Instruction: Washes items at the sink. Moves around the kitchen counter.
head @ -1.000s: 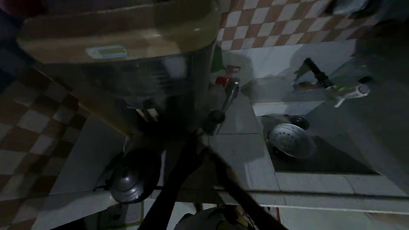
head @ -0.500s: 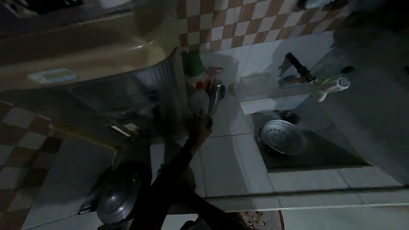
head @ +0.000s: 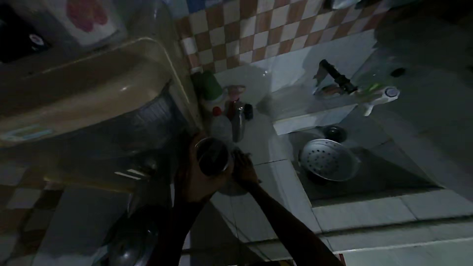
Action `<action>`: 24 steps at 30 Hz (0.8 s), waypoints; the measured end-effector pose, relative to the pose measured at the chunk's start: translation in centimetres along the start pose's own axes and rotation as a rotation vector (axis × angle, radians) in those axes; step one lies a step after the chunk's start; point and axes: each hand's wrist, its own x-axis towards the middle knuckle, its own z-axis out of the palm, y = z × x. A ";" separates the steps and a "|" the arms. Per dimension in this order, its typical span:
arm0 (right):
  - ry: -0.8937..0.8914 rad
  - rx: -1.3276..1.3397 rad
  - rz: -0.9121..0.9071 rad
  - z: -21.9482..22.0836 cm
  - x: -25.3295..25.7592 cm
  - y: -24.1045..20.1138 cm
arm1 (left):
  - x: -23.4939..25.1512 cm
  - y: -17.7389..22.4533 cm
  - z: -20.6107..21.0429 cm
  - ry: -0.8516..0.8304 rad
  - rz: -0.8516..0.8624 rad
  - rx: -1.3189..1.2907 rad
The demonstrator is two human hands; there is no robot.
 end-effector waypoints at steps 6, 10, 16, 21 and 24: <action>0.141 -0.085 0.159 -3.0 4.5 11.0 | -2.6 -1.6 2.4 -0.113 -0.177 0.021; 0.196 -0.124 0.289 -5.6 3.1 15.7 | -2.6 -1.8 4.9 -0.230 -0.163 0.153; 0.225 -0.137 0.514 -4.4 -5.7 12.0 | -1.6 -3.0 9.6 -0.151 -0.065 -0.024; 0.085 -0.067 0.215 -4.8 -17.2 9.6 | 0.3 -3.5 13.4 -0.272 -0.122 -0.050; -0.012 0.014 0.308 -7.5 -20.9 12.7 | 0.4 -4.3 14.4 -0.231 -0.046 -0.011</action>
